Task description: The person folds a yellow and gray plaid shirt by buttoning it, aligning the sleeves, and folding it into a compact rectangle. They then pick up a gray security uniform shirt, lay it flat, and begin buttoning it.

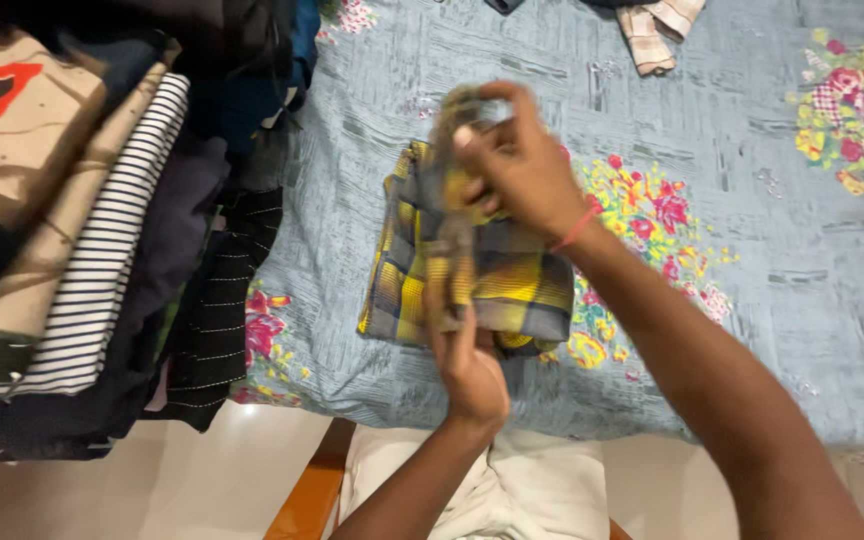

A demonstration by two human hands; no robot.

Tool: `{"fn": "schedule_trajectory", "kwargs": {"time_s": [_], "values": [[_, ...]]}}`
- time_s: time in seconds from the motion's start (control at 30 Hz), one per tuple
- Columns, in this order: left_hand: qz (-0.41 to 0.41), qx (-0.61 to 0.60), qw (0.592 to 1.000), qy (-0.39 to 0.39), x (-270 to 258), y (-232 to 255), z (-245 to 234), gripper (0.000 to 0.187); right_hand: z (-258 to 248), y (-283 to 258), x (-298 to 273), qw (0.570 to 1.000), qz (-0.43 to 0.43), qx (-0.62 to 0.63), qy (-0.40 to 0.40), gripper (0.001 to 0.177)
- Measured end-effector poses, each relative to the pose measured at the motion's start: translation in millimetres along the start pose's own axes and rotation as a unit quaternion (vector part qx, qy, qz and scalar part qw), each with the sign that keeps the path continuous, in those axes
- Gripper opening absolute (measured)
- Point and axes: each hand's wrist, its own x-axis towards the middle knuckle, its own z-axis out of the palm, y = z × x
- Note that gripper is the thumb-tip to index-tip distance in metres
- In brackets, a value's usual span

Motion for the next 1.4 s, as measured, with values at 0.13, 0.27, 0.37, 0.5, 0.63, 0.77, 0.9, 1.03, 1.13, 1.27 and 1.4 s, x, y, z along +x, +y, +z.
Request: {"fn": "schedule_trajectory", "kwargs": {"time_s": [0.13,0.27,0.37,0.5,0.63,0.77,0.9,1.03,1.13,1.27,1.4], "values": [[-0.058,-0.059,0.991,0.104,11,3,-28,0.042,33,22,2,0.988,-0.126,-0.083,-0.043,0.061],[-0.074,-0.025,0.991,0.105,15,-1,-41,0.048,40,49,-19,0.935,-0.297,-0.196,0.008,0.048],[-0.061,-0.034,0.993,0.091,10,7,-35,0.054,47,53,-35,0.928,-0.303,-0.217,0.027,0.041],[0.064,0.092,0.992,0.056,-9,38,-16,0.06,54,50,-35,0.91,-0.326,-0.249,0.061,0.04],[0.427,0.438,0.79,-0.045,-15,75,-1,0.063,58,60,-30,0.895,-0.352,-0.266,0.067,0.043],[0.389,0.669,0.573,-0.271,21,89,6,0.059,57,75,-15,0.878,-0.387,-0.279,0.037,0.05],[0.286,0.777,0.496,-0.263,35,67,6,0.069,27,80,-7,0.953,-0.237,0.116,-0.151,0.048],[0.263,0.832,0.438,-0.215,44,73,-19,0.062,2,72,-35,0.925,-0.28,-0.257,-0.008,0.046],[0.244,0.836,0.443,-0.215,45,73,-29,0.061,1,72,-30,0.854,-0.284,-0.435,0.032,0.057],[0.247,0.835,0.441,-0.22,50,75,-26,0.065,4,85,-15,0.853,-0.271,-0.444,0.037,0.063],[0.247,0.825,0.448,-0.24,50,78,-26,0.066,1,99,-17,0.865,-0.286,-0.41,0.051,0.059]]}}
